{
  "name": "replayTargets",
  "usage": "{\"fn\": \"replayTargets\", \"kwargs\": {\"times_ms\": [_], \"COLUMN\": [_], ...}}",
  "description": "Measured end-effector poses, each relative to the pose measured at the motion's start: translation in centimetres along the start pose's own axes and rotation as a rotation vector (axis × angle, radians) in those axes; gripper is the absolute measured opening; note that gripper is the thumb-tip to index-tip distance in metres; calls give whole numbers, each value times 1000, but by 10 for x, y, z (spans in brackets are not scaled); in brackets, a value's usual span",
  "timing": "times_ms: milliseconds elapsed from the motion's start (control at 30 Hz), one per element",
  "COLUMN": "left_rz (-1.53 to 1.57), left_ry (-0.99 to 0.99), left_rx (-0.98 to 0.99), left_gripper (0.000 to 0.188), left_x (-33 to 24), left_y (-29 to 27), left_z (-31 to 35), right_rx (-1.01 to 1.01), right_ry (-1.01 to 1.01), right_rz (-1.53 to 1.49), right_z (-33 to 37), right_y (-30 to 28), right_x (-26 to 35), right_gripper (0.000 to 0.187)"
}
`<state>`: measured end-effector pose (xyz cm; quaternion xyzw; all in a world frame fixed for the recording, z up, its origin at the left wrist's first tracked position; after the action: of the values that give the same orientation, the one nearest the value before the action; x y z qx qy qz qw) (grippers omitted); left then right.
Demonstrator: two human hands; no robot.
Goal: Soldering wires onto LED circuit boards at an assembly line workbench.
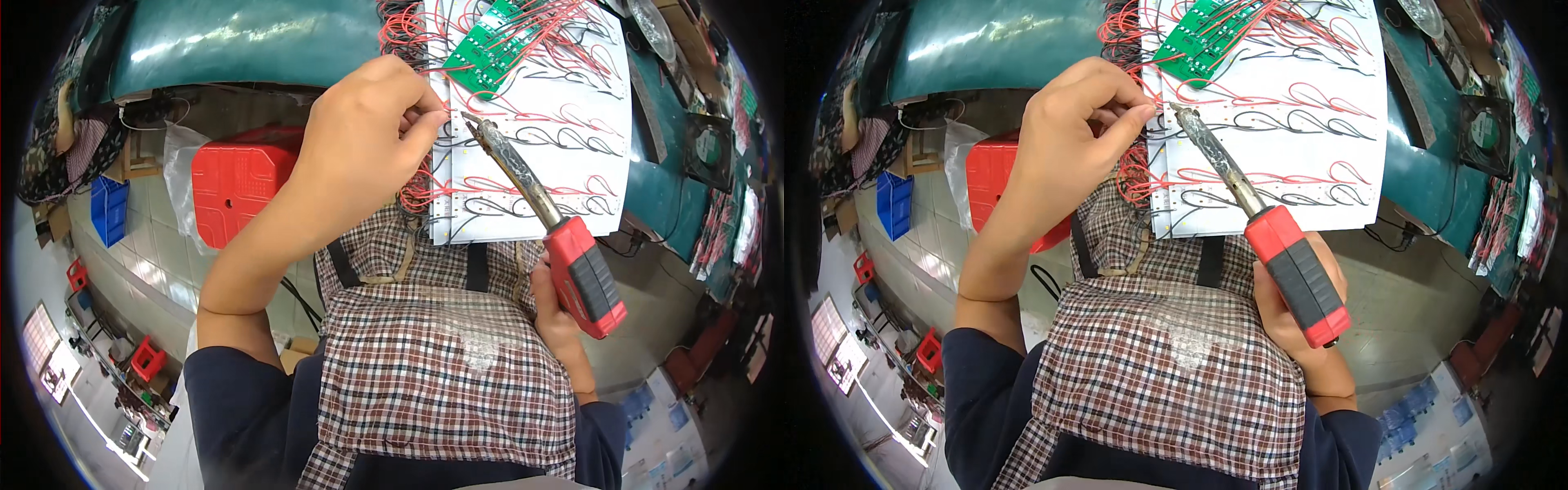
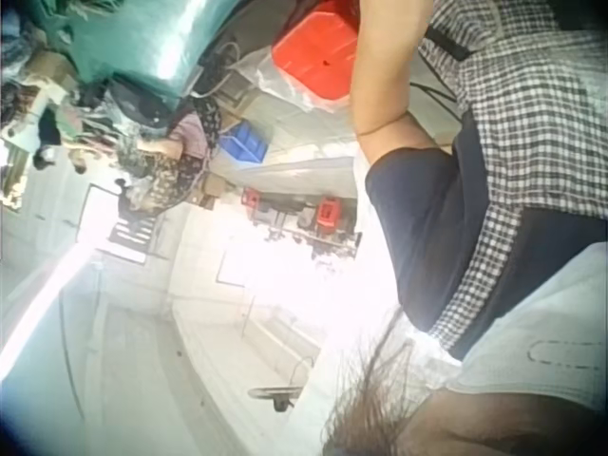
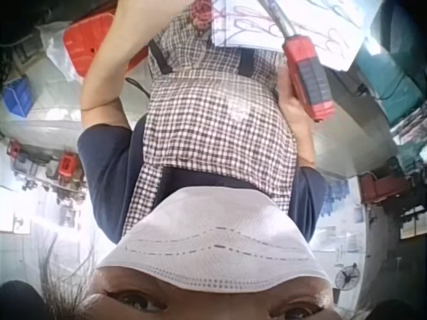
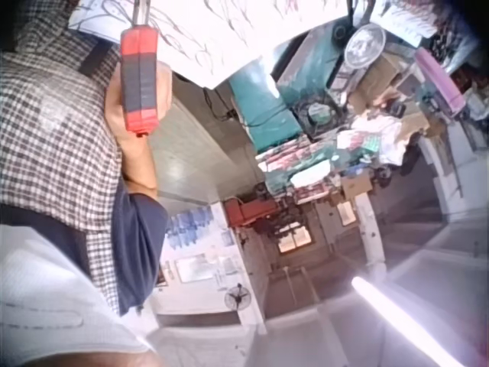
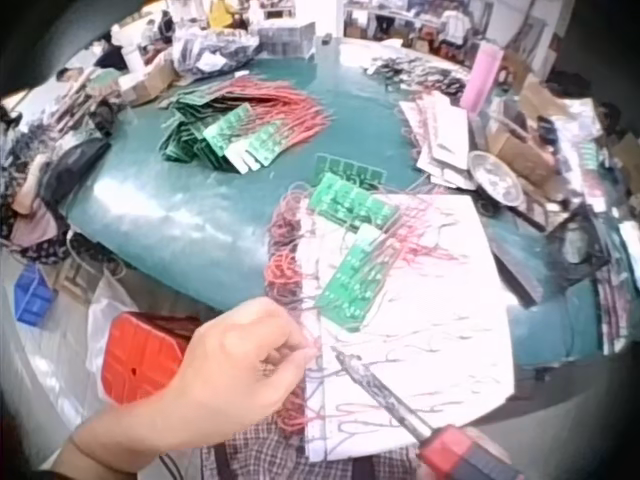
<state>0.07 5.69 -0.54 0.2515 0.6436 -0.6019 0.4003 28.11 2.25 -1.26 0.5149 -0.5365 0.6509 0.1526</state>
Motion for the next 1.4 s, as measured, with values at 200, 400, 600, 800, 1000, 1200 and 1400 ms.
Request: {"fn": "replayTargets", "kwargs": {"times_ms": [200, 400, 600, 800, 1000, 1200, 1400], "left_rz": [-78, -133, -155, -152, -146, -88, -75], "left_ry": [76, 118, 126, 116, 112, 93, 113], "left_rx": [-92, -118, -121, -117, -113, -103, -57], "left_gripper": [10, 8, 8, 8, 7, 6, 7], "left_x": [-3, -4, -3, -3, -4, -4, -3], "left_y": [5, 6, 7, 7, 6, 5, 4], "left_z": [1, 0, 0, 0, 1, 2, 6], "right_rx": [-27, -35, -30, -19, -46, -45, -48], "right_ry": [-102, -43, -58, -105, -192, -113, -50], "right_rz": [28, -10, 7, 54, 152, 159, 108], "right_z": [-4, -2, -4, -7, -5, 6, 4], "right_y": [2, 5, 4, 2, -1, -4, -5], "right_x": [3, 0, 1, 7, 9, 3, 4], "right_gripper": [19, 19, 19, 16, 18, 21, 23]}}
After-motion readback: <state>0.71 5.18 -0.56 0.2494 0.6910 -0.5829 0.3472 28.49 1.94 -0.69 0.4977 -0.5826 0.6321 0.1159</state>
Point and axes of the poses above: each hand's wrist, its own z-axis away from the middle knuckle, its own y-axis out of the palm, x = y × z, the point moved 3 cm from there along -z, towards the middle knuckle, and after that the axes turned 8 degrees about -y, right-handed, at the moved point
